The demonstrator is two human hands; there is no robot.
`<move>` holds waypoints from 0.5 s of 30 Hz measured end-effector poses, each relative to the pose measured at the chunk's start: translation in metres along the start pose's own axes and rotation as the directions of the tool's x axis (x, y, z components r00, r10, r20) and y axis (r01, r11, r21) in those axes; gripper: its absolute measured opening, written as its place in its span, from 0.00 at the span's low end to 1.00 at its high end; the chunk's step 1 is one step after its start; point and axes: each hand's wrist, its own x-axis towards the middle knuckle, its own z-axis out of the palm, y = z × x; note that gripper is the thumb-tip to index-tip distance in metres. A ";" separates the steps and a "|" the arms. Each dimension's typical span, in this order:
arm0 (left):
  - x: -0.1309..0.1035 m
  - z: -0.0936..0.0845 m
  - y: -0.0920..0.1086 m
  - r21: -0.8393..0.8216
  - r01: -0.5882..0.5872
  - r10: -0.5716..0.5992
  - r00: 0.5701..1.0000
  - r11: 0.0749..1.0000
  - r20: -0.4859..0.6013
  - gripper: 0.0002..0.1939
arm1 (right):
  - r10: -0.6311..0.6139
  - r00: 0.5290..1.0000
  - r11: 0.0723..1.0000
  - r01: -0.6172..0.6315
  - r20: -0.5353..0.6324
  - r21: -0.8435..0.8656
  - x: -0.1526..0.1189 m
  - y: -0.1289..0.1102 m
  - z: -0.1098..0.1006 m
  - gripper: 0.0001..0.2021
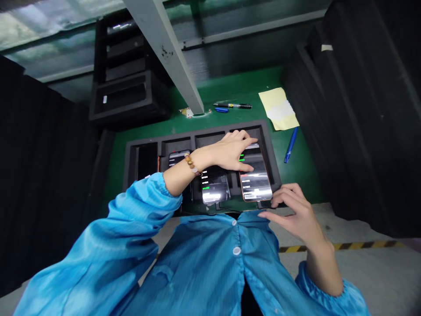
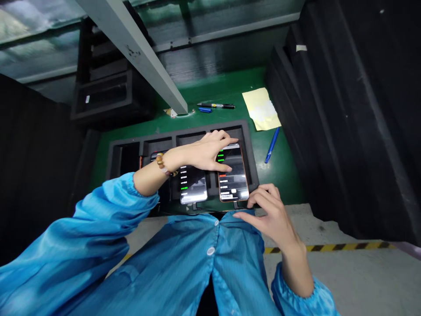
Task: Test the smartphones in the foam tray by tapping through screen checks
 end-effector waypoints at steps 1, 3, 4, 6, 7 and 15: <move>-0.001 0.000 0.000 0.003 0.001 -0.001 1.000 1.000 0.003 0.53 | -0.001 1.000 1.000 0.001 0.000 0.001 0.000 0.000 0.000 0.18; -0.004 -0.002 0.001 -0.016 -0.006 0.006 1.000 1.000 -0.005 0.52 | 0.001 1.000 1.000 -0.001 0.001 0.000 -0.002 0.000 0.001 0.18; -0.007 -0.004 0.001 -0.032 -0.011 0.010 1.000 0.999 -0.016 0.50 | 0.003 1.000 1.000 -0.003 0.003 -0.002 -0.003 0.000 0.001 0.18; -0.017 -0.012 -0.001 -0.057 -0.010 0.007 0.999 0.998 -0.052 0.48 | 0.010 1.000 1.000 -0.010 0.005 -0.008 -0.004 0.000 0.002 0.18; -0.025 -0.017 -0.003 -0.059 0.000 -0.005 0.997 0.998 -0.079 0.46 | 0.011 1.000 1.000 -0.011 0.006 -0.008 -0.005 0.000 0.001 0.18; -0.164 -0.053 -0.051 0.030 0.319 -0.261 0.823 0.947 -0.504 0.35 | 0.093 0.982 0.995 -0.087 -0.166 0.040 0.005 0.004 -0.002 0.08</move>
